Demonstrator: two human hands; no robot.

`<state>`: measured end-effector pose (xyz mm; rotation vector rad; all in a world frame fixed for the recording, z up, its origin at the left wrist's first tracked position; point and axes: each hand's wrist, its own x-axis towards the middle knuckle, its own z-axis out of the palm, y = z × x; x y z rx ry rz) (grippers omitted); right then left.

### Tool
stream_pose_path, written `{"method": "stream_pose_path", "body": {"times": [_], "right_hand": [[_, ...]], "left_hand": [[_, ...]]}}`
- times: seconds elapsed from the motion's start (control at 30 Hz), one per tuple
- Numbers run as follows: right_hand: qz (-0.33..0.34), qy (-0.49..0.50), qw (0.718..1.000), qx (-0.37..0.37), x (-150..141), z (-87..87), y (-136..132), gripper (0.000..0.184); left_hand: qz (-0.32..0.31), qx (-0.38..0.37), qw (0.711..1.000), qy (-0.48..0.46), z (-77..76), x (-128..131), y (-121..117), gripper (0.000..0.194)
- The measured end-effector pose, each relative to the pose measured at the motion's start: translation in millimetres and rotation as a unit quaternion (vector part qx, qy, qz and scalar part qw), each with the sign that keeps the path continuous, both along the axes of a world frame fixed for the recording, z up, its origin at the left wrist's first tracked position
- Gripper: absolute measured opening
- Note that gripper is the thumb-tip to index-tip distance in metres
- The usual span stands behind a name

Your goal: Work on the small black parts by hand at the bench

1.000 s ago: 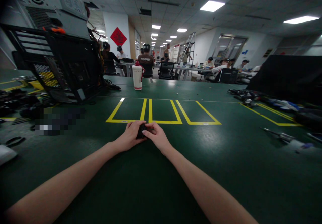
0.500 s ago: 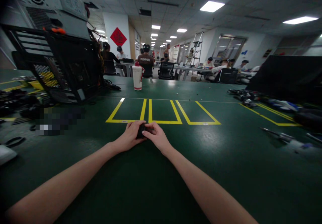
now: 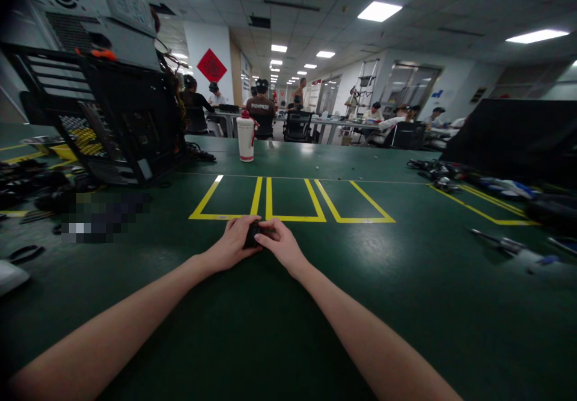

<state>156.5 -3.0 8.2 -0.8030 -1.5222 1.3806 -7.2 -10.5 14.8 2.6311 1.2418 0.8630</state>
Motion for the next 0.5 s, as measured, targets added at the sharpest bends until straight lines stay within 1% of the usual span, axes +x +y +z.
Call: {"method": "stream_pose_path", "body": {"times": [0.13, 0.23, 0.37, 0.5], "right_hand": [[-0.021, -0.028, 0.999, -0.004, 1.1, 0.1, 1.5, 0.031], [-0.011, -0.032, 0.999, -0.023, 1.8, -0.7, 2.9, 0.034], [0.015, 0.003, 1.000, -0.018, 0.9, -1.1, 2.0, 0.033], [-0.004, 0.007, 1.000, 0.000, -0.3, -2.2, 0.9, 0.026]], "left_hand": [[-0.001, -0.001, 1.000, 0.000, -2.7, 0.1, 1.8, 0.056], [0.001, 0.003, 1.000, 0.000, -4.7, 0.2, 3.2, 0.058], [0.001, 0.017, 1.000, -0.001, -7.5, 0.6, 5.4, 0.057], [0.002, 0.022, 1.000, -0.004, -8.7, 0.7, 6.3, 0.057]]}}
